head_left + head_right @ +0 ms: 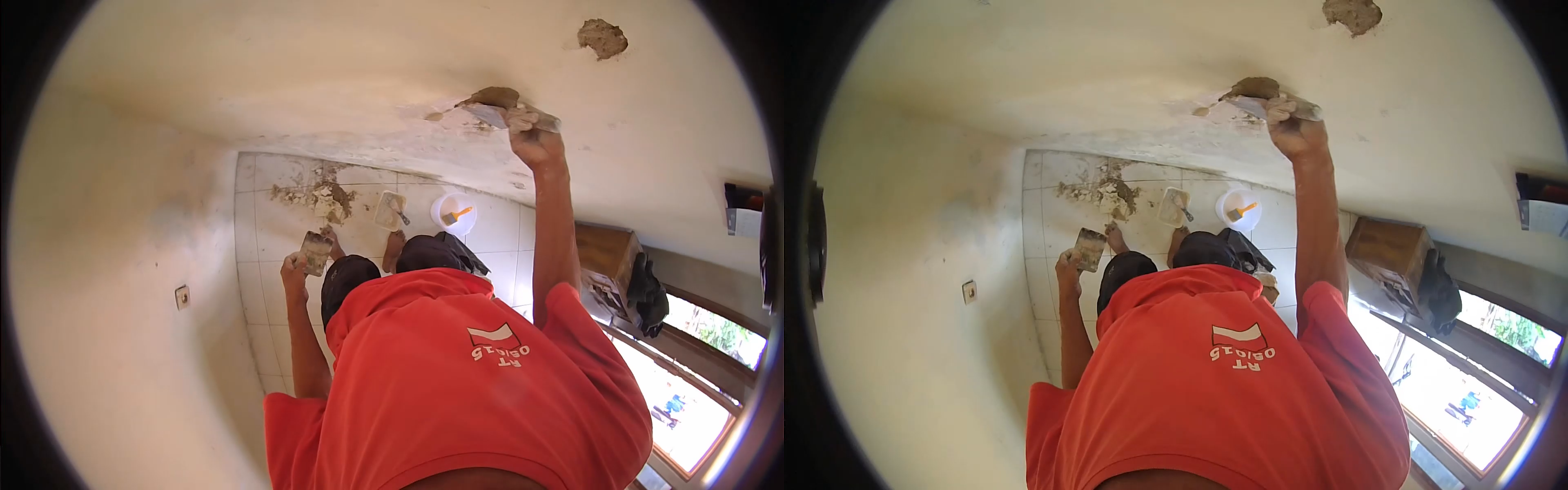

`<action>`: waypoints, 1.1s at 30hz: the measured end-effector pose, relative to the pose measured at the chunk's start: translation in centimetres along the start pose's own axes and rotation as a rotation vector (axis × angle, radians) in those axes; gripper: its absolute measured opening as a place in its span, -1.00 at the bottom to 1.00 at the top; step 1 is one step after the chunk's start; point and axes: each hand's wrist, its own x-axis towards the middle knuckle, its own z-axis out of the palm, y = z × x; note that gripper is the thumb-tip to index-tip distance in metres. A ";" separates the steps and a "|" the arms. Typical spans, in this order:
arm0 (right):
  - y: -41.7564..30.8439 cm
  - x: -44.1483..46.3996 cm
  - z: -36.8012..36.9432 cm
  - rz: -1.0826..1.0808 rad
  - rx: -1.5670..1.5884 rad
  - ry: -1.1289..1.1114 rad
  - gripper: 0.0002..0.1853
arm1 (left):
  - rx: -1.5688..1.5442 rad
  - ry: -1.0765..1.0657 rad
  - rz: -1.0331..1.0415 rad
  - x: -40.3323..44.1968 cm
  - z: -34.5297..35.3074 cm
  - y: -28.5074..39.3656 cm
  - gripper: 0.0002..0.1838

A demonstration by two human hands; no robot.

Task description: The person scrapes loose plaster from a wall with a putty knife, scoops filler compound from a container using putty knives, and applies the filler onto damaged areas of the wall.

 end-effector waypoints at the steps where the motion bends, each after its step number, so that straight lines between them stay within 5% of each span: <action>1: -0.7 -0.6 0.5 0.017 0.045 0.036 -0.73 | -0.030 -0.003 0.011 -0.1 0.1 0.0 -0.69; 3: -1.5 -1.8 0.7 -0.028 0.090 0.073 -0.51 | -0.018 0.003 0.019 -0.6 0.1 0.3 -0.70; 6: -1.7 -2.5 0.8 -0.086 0.080 0.020 -0.48 | 0.031 0.010 -0.014 -0.7 0.9 0.3 -0.72; 23: -3.8 -11.8 5.7 -0.170 0.135 0.023 -0.55 | -0.049 -0.202 0.078 -0.4 5.1 3.8 -0.75; 30: 3.0 -15.4 0.6 -0.091 -0.347 -0.236 -0.49 | -0.086 -0.239 0.206 -1.6 7.7 6.6 -0.80; 33: 8.9 -11.9 -4.1 -0.136 -0.652 0.133 -0.56 | -0.131 -0.248 0.184 -2.6 8.4 7.6 -0.81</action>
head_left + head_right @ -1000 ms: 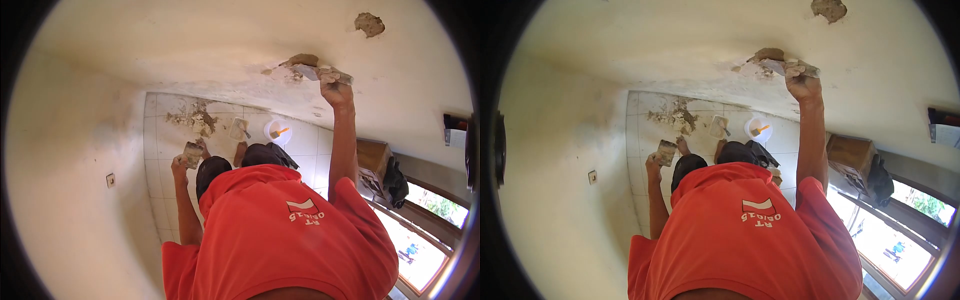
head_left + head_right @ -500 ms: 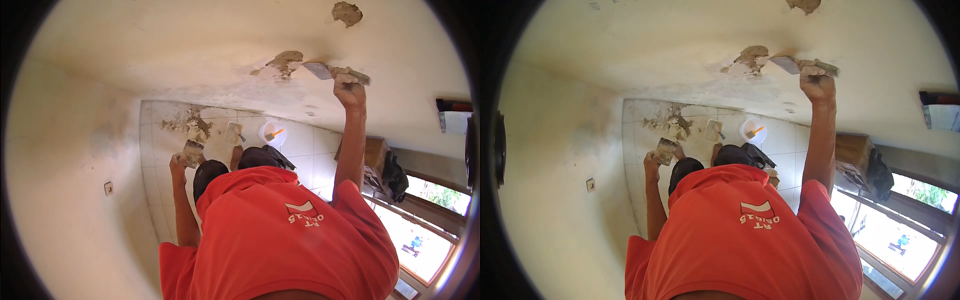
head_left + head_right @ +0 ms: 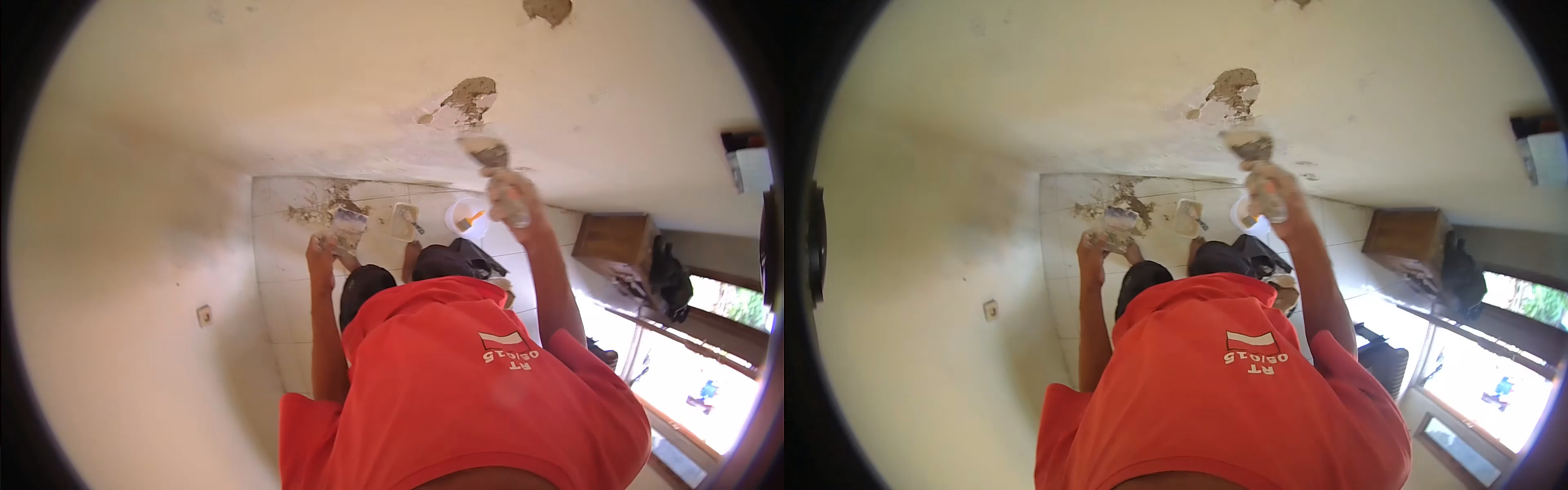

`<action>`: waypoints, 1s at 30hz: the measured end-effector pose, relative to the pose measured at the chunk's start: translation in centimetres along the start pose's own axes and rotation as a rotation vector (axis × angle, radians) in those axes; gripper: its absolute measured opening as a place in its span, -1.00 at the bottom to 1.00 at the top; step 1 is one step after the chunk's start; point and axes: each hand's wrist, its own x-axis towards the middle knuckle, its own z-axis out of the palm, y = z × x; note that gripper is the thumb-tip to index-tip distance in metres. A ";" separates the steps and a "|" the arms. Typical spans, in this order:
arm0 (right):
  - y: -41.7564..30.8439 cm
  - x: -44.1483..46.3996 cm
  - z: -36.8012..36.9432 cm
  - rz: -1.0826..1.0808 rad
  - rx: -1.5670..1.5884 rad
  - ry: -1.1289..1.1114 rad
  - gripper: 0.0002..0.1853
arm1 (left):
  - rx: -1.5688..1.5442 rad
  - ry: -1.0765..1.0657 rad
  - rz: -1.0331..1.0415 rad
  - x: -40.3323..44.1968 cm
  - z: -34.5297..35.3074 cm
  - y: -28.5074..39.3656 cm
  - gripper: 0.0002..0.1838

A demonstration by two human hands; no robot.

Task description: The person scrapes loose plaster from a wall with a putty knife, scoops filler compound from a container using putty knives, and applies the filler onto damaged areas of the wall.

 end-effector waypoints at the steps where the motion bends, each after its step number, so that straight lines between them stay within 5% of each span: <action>1: 2.4 1.6 -0.7 0.042 -0.135 0.034 -0.61 | 0.072 0.030 -0.012 -0.1 -0.4 -0.2 -0.79; 9: 11.6 9.5 0.7 -0.035 0.068 0.323 -0.80 | 0.142 0.080 -0.090 -2.9 -4.5 0.9 -0.72; 19: 14.6 16.7 5.0 -0.221 0.482 0.344 -0.91 | 0.262 0.010 -0.106 1.1 -12.1 6.5 -0.71; 30: 12.7 13.1 13.4 -0.499 0.288 0.320 -0.93 | 0.329 -0.055 -0.108 5.6 -17.5 8.2 -0.73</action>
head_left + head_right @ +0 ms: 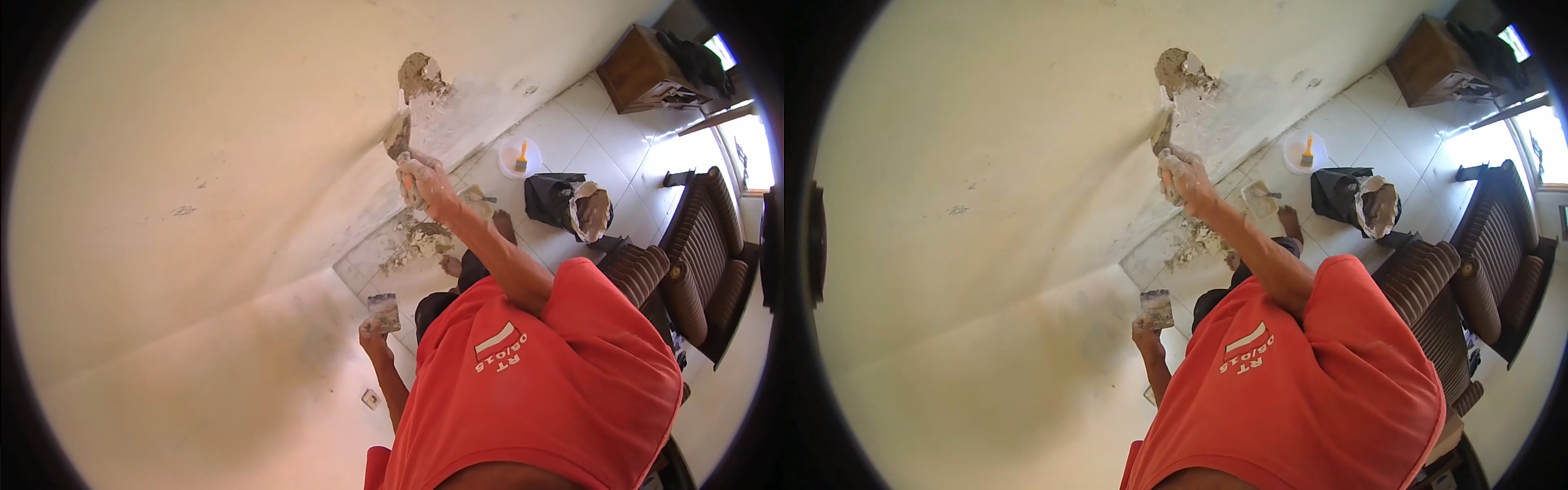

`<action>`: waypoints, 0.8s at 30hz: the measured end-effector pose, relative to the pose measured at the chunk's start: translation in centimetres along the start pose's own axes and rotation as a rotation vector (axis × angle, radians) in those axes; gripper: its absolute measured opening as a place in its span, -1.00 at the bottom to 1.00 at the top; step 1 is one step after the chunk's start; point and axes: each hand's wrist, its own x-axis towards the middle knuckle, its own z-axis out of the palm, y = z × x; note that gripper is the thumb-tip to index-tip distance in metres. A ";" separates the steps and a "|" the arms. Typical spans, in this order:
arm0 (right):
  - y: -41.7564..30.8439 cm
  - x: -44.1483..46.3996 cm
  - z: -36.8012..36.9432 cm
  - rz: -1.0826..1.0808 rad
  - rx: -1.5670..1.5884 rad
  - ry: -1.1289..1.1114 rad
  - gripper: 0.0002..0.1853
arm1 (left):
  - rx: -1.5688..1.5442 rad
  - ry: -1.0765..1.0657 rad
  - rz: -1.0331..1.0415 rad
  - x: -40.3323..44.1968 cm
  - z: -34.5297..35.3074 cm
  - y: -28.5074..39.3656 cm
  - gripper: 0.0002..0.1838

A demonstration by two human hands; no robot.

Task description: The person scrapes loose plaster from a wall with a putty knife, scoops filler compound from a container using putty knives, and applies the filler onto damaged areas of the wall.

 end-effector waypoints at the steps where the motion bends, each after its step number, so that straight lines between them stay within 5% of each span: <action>1: -0.2 -0.5 0.1 -0.007 -0.004 0.004 -0.93 | -0.002 -0.009 -0.001 0.2 0.0 -0.2 -0.73; 7: -1.9 -3.3 -1.6 0.029 -0.072 -0.072 -0.89 | 0.033 -0.023 -0.026 0.8 0.7 -0.7 -0.74; 15: -1.0 -0.5 -11.2 0.331 -0.115 0.012 -0.86 | 0.038 0.008 -0.036 -0.7 3.4 -1.5 -0.72; 24: 0.2 3.1 -13.4 0.133 -0.014 0.028 -0.85 | 0.053 0.092 -0.084 -4.6 6.2 -2.5 -0.72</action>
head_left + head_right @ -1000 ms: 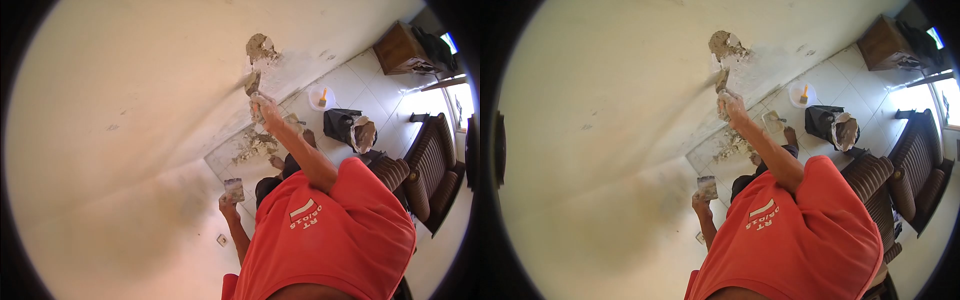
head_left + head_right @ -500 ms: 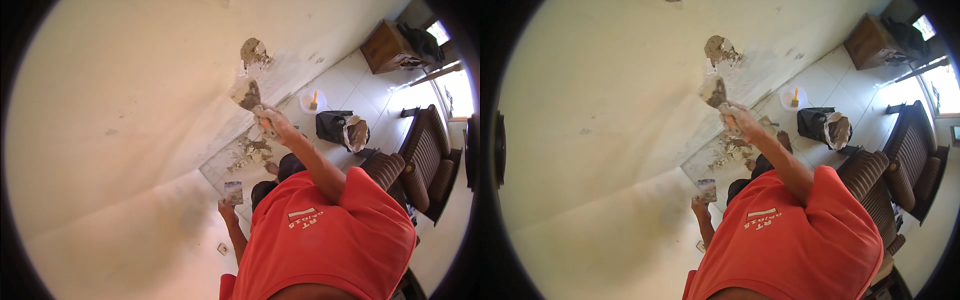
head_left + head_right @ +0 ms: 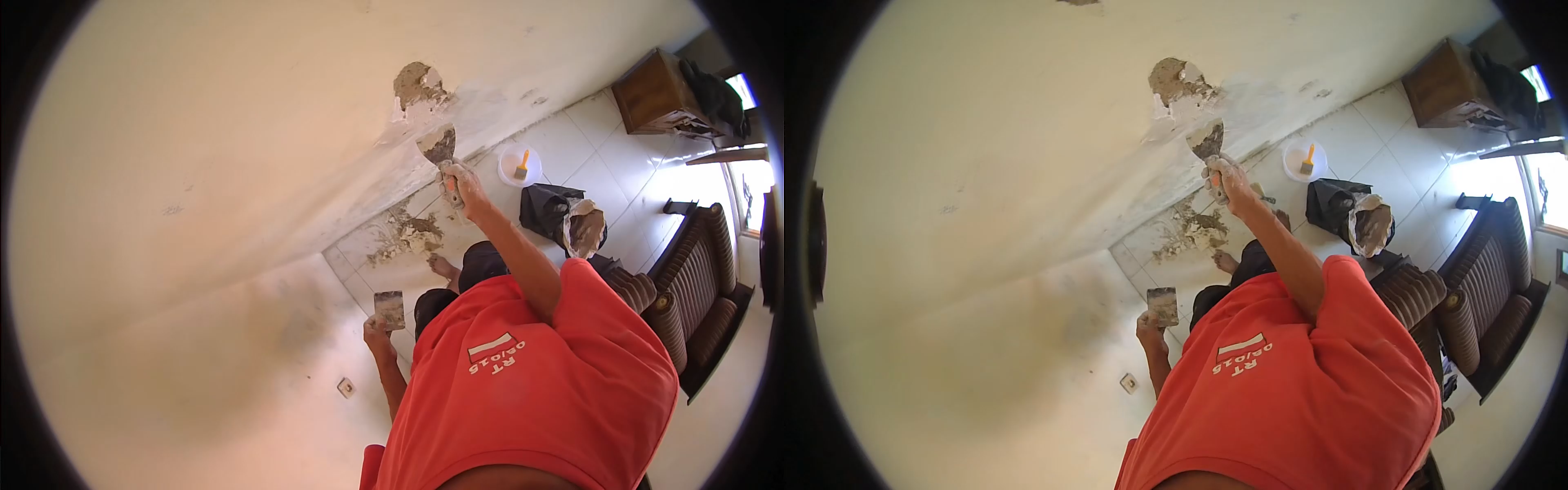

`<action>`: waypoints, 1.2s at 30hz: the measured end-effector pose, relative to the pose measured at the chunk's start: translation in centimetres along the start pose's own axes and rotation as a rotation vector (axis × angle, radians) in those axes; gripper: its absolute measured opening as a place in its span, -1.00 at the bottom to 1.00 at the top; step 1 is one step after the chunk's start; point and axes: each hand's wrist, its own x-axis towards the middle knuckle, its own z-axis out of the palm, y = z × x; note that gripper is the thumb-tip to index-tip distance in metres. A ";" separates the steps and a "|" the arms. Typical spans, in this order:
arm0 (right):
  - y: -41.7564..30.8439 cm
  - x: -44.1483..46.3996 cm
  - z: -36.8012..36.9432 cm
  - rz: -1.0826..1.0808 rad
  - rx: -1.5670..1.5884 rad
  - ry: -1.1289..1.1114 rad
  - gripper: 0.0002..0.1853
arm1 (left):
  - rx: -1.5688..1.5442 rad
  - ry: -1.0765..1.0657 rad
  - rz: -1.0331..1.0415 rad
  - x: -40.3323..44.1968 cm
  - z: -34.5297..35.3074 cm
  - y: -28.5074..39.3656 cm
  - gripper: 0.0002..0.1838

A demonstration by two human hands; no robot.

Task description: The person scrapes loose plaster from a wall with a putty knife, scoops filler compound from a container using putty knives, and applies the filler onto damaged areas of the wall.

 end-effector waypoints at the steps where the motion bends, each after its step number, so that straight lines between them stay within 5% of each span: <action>1: -0.2 0.0 -0.1 -0.006 -0.022 0.026 -0.84 | -0.014 -0.010 -0.010 -0.1 0.0 -0.1 -0.72; 9: -3.2 -1.0 -3.4 0.066 -0.238 -0.057 -0.79 | 0.050 0.003 0.007 1.4 -0.2 0.2 -0.74; 11: -5.2 -1.1 -4.9 0.230 -0.394 -0.154 -0.79 | 0.061 0.024 0.015 1.4 0.7 0.9 -0.73; 15: -7.5 -0.7 -4.8 0.219 -0.728 -0.213 -0.73 | 0.036 0.027 0.085 0.8 3.3 0.9 -0.75; 17: -9.3 -0.9 -3.7 0.018 -1.113 -0.289 -0.69 | -0.020 0.047 0.076 -0.1 5.1 0.8 -0.74; 21: -9.8 2.9 -6.4 -0.221 -1.344 -0.674 -0.69 | -0.092 0.086 0.075 -2.1 7.9 -1.2 -0.73; 24: -9.7 5.3 -7.9 -0.061 -1.483 -0.635 -0.61 | -0.094 0.124 0.070 -3.5 9.3 -2.6 -0.72; 27: -9.8 8.2 -9.4 -0.386 -1.431 -0.823 -0.55 | -0.136 0.154 0.067 -4.6 10.1 -4.0 -0.72; 28: -9.8 9.7 -9.7 -0.753 -1.538 -0.938 -0.54 | -0.141 0.166 0.060 -5.1 10.3 -4.2 -0.72; 31: -11.3 10.4 -9.1 -0.601 -1.476 -0.920 -0.54 | -0.162 0.188 0.046 -5.9 10.6 -5.1 -0.73; 33: -13.7 9.5 -6.2 0.186 -1.467 -0.688 -0.54 | -0.180 0.195 0.038 -6.4 11.1 -5.3 -0.73; 36: -14.3 9.8 -6.3 0.270 -1.351 -0.672 -0.53 | -0.158 0.225 0.043 -7.0 11.9 -4.5 -0.74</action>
